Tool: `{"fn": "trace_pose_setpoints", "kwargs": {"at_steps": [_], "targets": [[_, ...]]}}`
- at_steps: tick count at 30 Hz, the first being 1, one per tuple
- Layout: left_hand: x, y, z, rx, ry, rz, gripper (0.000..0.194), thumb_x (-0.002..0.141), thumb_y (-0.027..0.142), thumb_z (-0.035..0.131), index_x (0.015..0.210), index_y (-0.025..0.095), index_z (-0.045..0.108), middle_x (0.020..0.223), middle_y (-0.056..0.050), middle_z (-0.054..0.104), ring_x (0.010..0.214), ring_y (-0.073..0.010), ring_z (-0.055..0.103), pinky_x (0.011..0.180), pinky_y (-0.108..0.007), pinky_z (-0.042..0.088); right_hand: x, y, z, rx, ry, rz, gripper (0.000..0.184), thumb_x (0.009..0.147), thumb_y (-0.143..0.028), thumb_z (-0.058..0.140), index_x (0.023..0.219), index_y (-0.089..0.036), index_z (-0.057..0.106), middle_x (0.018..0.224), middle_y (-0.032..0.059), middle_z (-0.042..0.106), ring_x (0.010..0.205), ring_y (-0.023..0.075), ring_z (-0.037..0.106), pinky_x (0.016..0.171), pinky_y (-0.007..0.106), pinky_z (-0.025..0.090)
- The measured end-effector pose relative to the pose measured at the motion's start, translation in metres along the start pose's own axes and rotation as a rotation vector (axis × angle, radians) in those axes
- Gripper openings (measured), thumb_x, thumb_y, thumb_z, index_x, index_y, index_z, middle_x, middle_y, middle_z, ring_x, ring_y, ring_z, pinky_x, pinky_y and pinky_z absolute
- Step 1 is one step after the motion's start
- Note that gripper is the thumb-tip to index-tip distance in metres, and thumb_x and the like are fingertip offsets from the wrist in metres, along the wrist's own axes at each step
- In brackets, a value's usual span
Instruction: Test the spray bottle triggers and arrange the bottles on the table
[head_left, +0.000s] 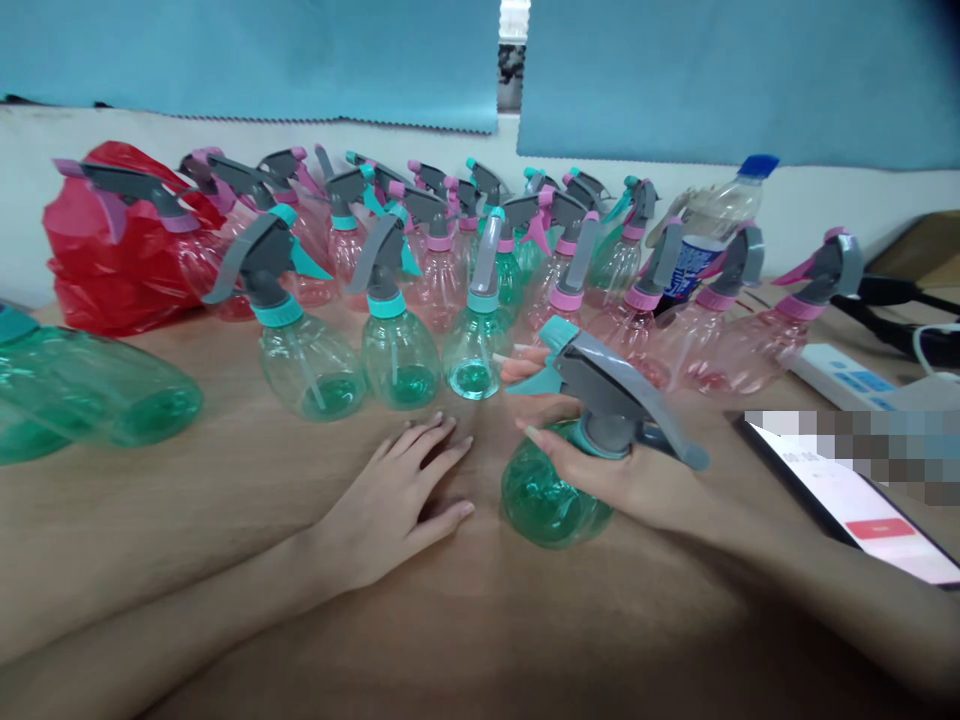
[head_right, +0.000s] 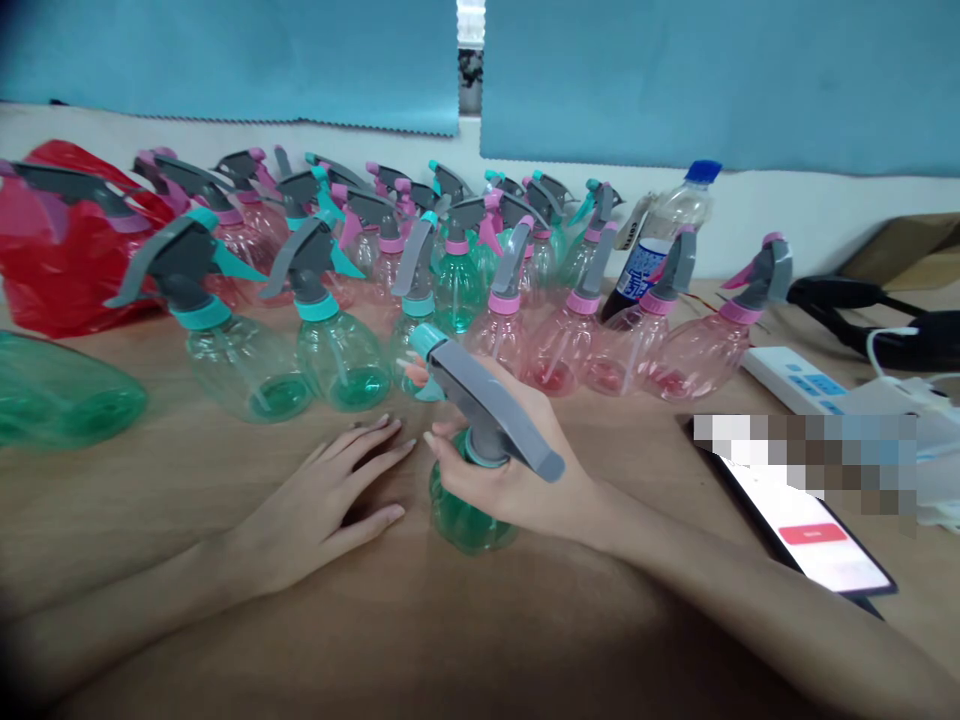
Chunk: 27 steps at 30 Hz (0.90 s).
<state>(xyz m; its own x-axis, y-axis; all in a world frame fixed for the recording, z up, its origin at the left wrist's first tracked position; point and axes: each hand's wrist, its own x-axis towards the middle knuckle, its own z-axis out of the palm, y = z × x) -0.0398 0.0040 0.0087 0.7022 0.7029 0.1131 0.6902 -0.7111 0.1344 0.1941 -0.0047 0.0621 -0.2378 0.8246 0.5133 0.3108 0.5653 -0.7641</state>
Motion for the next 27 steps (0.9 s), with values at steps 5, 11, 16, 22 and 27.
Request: {"fn": "trace_pose_setpoints", "kwargs": {"at_steps": [5, 11, 16, 22, 27], "targets": [[-0.0002, -0.0008, 0.0010, 0.018, -0.004, 0.004, 0.059, 0.095, 0.052, 0.044, 0.141, 0.016, 0.038, 0.146, -0.013, 0.037, 0.135, -0.0295, 0.030, 0.106, -0.047, 0.030, -0.0017, 0.0015, 0.0001, 0.004, -0.023, 0.023, 0.010, 0.078, -0.019, 0.058, 0.086, -0.025, 0.059, 0.091, 0.0008, 0.068, 0.095, 0.0189, 0.067, 0.087, 0.036, 0.058], [-0.0015, -0.0007, 0.0017, 0.019, 0.004, 0.012, 0.059, 0.095, 0.052, 0.042, 0.141, 0.016, 0.039, 0.146, -0.013, 0.037, 0.135, -0.0300, 0.030, 0.106, -0.048, 0.029, -0.0057, 0.0087, -0.0015, -0.121, -0.043, 0.077, 0.008, 0.080, -0.029, 0.061, 0.087, -0.026, 0.063, 0.089, 0.0024, 0.070, 0.087, 0.0214, 0.069, 0.086, 0.042, 0.057], [-0.0008, 0.0001, 0.0010, 0.012, 0.009, 0.008, 0.058, 0.095, 0.053, 0.042, 0.141, 0.017, 0.039, 0.145, -0.012, 0.039, 0.134, -0.0301, 0.031, 0.104, -0.048, 0.031, -0.0042, 0.0071, -0.0025, -0.121, -0.038, 0.036, 0.005, 0.081, -0.023, 0.058, 0.080, -0.025, 0.061, 0.081, 0.0007, 0.068, 0.084, 0.0180, 0.069, 0.085, 0.036, 0.057], [-0.0002, -0.0004, 0.0010, 0.012, 0.010, 0.008, 0.058, 0.095, 0.052, 0.043, 0.140, 0.017, 0.040, 0.145, -0.013, 0.039, 0.134, -0.0300, 0.032, 0.105, -0.048, 0.031, -0.0023, 0.0057, -0.0027, -0.126, -0.073, 0.025, 0.009, 0.082, -0.020, 0.054, 0.083, -0.025, 0.061, 0.088, 0.0005, 0.070, 0.086, 0.0170, 0.069, 0.088, 0.034, 0.056], [-0.0015, -0.0006, 0.0012, 0.018, 0.017, 0.015, 0.059, 0.094, 0.052, 0.044, 0.140, 0.015, 0.040, 0.145, -0.013, 0.039, 0.134, -0.0303, 0.032, 0.105, -0.048, 0.030, -0.0012, 0.0042, -0.0030, -0.111, -0.077, 0.035, 0.008, 0.080, -0.021, 0.054, 0.081, -0.027, 0.059, 0.084, -0.0001, 0.069, 0.085, 0.0184, 0.069, 0.086, 0.036, 0.057]]}}
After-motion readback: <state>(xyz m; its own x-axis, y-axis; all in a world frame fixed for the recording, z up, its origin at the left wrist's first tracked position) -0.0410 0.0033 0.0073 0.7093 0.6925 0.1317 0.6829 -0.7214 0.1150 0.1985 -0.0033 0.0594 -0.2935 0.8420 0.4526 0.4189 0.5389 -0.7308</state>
